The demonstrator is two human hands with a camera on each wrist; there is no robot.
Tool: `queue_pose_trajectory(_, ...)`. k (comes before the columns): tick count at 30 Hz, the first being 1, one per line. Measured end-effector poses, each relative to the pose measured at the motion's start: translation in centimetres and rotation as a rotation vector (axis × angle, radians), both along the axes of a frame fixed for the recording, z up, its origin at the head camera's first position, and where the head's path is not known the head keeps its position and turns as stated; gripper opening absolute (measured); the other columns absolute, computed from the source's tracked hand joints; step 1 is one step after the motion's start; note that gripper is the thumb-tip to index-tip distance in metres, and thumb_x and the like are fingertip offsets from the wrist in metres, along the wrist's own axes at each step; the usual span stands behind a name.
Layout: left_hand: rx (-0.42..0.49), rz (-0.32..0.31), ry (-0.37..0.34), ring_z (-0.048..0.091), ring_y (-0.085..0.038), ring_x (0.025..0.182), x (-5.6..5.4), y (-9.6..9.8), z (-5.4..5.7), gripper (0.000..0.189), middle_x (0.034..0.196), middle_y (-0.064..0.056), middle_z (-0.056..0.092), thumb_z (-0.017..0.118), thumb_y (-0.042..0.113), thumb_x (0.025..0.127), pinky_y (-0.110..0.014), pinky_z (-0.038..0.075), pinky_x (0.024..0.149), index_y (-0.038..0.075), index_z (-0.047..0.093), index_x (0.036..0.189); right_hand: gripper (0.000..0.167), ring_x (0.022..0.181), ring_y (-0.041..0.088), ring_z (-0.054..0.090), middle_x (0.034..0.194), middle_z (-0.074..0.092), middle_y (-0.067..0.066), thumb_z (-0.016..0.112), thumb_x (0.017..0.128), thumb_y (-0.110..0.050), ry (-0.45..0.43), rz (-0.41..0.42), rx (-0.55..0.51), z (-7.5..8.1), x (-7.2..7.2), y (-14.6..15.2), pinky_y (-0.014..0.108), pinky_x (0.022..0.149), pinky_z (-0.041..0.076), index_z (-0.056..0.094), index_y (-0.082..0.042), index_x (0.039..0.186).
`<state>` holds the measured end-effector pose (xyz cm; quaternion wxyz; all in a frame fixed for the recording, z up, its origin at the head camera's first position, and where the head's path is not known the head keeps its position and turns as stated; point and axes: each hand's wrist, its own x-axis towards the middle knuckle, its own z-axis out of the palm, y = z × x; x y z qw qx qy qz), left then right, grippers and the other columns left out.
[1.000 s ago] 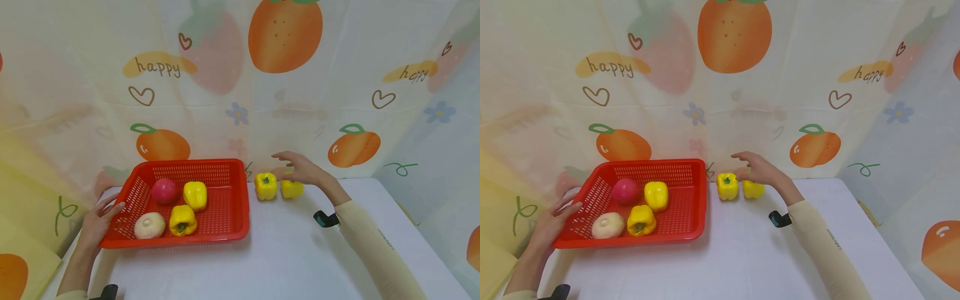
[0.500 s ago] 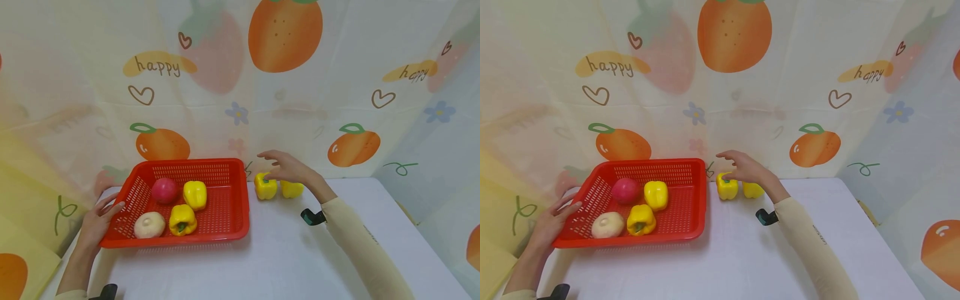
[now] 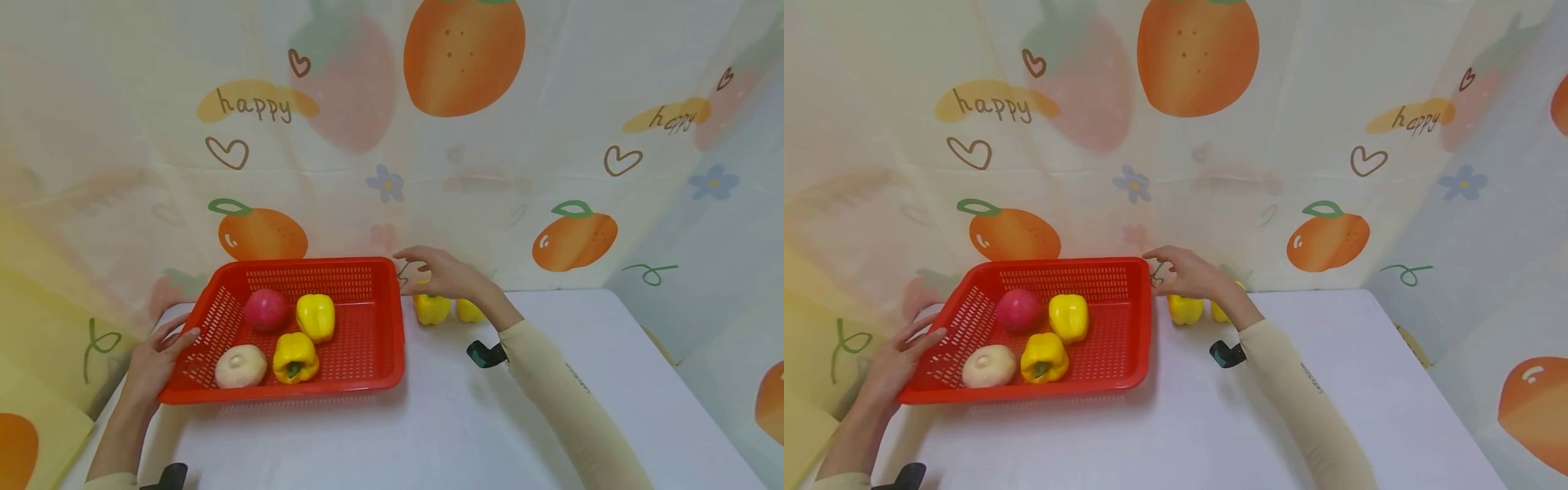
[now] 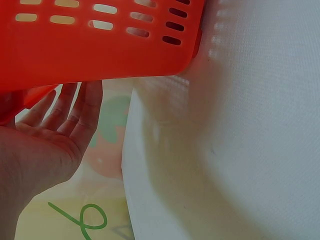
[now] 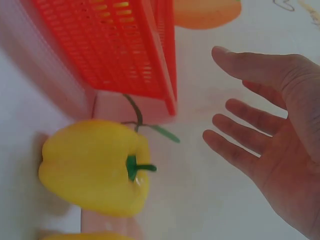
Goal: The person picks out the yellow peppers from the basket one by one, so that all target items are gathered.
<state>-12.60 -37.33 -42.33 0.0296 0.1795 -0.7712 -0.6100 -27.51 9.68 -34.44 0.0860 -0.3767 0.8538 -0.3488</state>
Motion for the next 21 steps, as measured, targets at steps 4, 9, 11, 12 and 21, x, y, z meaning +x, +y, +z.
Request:
queue_pose_trajectory(4, 0.000, 0.000, 0.003, 0.063, 0.003, 0.074, 0.0, 0.0, 0.1, 0.071, 0.086, 0.030, 0.058, 0.065, 0.043, 0.093, -0.022, 0.056, 0.064, 0.016, 0.037, 0.152, 0.059, 0.127, 0.037, 0.047, 0.140, 0.051, 0.015, 0.075, 0.086, -0.012, 0.009, 0.027, -0.013, -0.1, 0.0, -0.9, 0.051, 0.102, 0.044, 0.051, -0.005, 0.139)
queue_pose_trajectory(9, -0.032, -0.001, -0.013, 0.062, 0.004, 0.076, -0.1, 0.0, 0.1, 0.074, 0.086, 0.031, 0.056, 0.063, 0.047, 0.093, -0.022, 0.057, 0.066, 0.014, 0.034, 0.153, 0.061, 0.126, 0.037, 0.048, 0.141, 0.050, 0.015, 0.075, 0.086, -0.012, -0.007, 0.031, -0.009, -0.1, 0.1, -2.0, 0.052, 0.101, 0.045, 0.049, -0.005, 0.141)
queue_pose_trajectory(11, -0.038, 0.002, -0.016, 0.062, 0.004, 0.076, 0.0, 0.0, 0.1, 0.075, 0.086, 0.031, 0.055, 0.063, 0.047, 0.093, -0.022, 0.056, 0.066, 0.014, 0.034, 0.153, 0.063, 0.124, 0.037, 0.050, 0.142, 0.049, 0.015, 0.075, 0.086, -0.012, -0.023, 0.029, -0.009, -0.2, 0.2, -2.5, 0.052, 0.100, 0.046, 0.048, -0.005, 0.141)
queue_pose_trajectory(12, -0.037, 0.002, -0.015, 0.062, 0.004, 0.076, 0.0, 0.0, 0.1, 0.074, 0.086, 0.031, 0.055, 0.063, 0.047, 0.093, -0.022, 0.056, 0.066, 0.014, 0.034, 0.153, 0.063, 0.124, 0.037, 0.050, 0.143, 0.049, 0.014, 0.076, 0.086, -0.012, -0.031, 0.029, -0.011, -0.2, 0.3, -2.7, 0.052, 0.099, 0.046, 0.048, -0.005, 0.141)
queue_pose_trajectory(21, 0.033, 0.009, 0.005, 0.064, 0.002, 0.074, 0.1, 0.0, 0.2, 0.068, 0.086, 0.030, 0.059, 0.066, 0.044, 0.091, -0.022, 0.056, 0.064, 0.020, 0.041, 0.150, 0.064, 0.129, 0.024, 0.047, 0.143, 0.050, 0.008, 0.078, 0.085, -0.019, 0.025, 0.042, 0.052, 0.0, 1.3, -4.9, 0.043, 0.103, 0.045, 0.051, -0.012, 0.142)
